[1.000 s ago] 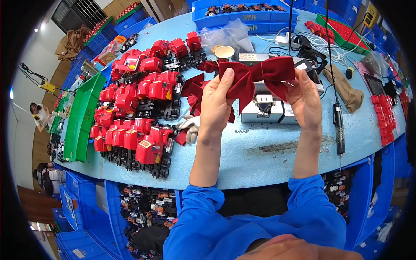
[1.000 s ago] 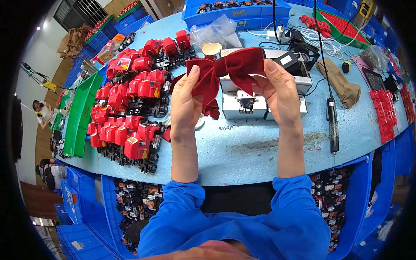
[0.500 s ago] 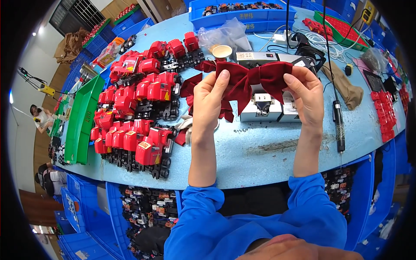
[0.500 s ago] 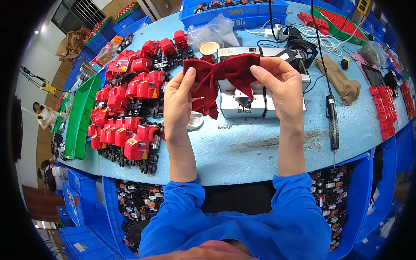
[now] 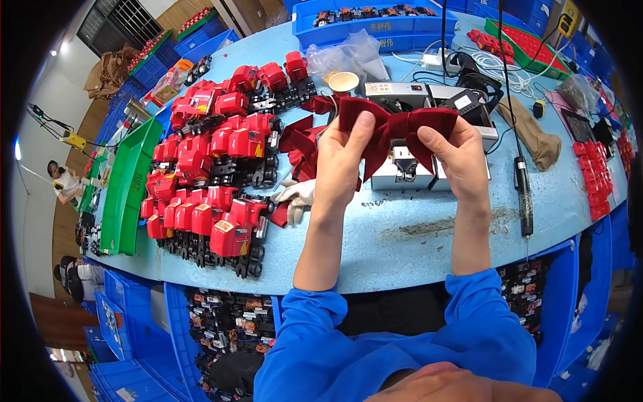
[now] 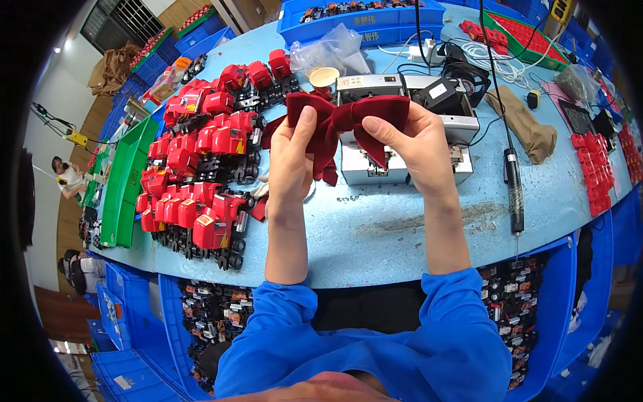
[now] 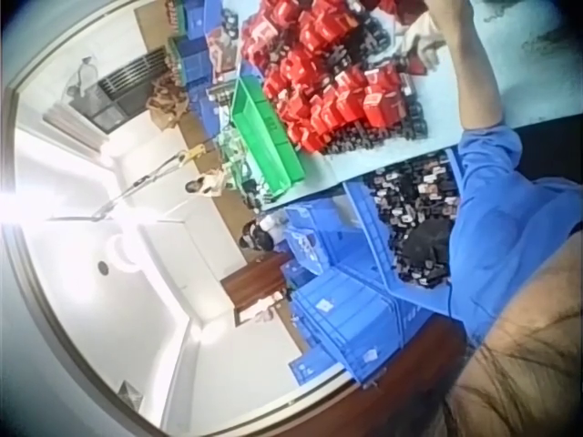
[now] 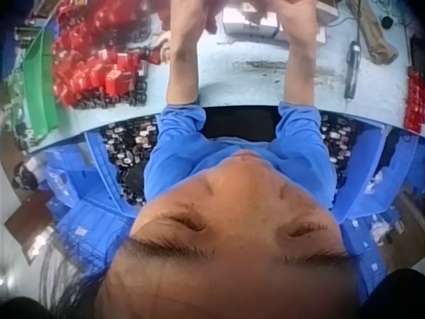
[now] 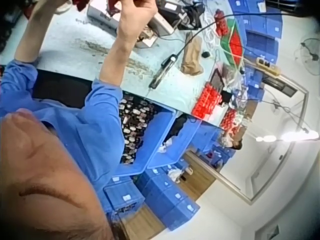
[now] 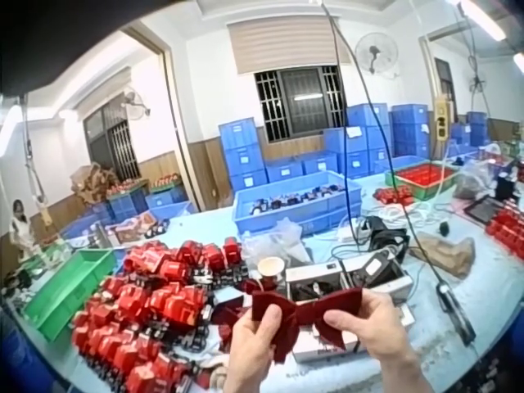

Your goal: Manual folding and shaping of decorative red ribbon bows at a workshop station.

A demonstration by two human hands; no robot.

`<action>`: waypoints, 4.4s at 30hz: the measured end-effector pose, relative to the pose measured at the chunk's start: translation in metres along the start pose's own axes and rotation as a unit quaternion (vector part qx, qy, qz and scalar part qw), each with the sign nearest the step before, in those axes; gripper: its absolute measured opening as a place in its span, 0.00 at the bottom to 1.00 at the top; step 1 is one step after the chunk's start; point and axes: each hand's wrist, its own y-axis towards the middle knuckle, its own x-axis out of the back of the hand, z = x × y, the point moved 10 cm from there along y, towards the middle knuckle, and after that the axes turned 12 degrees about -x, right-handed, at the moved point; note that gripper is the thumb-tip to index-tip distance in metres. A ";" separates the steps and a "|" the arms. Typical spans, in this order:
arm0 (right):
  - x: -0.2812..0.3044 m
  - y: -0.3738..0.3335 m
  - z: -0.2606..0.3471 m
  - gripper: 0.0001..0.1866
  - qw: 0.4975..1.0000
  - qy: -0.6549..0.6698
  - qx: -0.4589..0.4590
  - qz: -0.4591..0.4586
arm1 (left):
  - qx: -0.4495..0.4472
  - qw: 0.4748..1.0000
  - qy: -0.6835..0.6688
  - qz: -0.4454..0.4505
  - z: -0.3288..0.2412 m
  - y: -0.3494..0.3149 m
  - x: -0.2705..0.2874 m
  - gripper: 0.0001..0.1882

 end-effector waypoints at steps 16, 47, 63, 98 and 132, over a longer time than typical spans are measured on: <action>-0.029 0.002 -0.019 0.20 0.998 -0.042 -0.042 0.007 | -0.034 0.997 0.046 -0.046 0.008 -0.006 0.002 0.11; -0.028 0.009 -0.030 0.17 0.983 0.118 -0.085 0.110 | 0.010 1.000 0.022 0.014 -0.001 -0.002 -0.004 0.14; -0.021 0.002 -0.012 0.19 0.999 -0.048 -0.017 0.004 | -0.103 0.988 0.113 0.007 -0.016 -0.008 -0.015 0.12; 0.015 -0.011 0.019 0.10 0.993 -0.015 0.059 -0.103 | -0.026 0.996 0.085 -0.027 -0.014 0.003 0.018 0.19; 0.021 -0.011 0.020 0.10 0.982 0.053 0.147 -0.106 | -0.100 0.918 -0.344 0.167 -0.152 -0.089 -0.080 0.06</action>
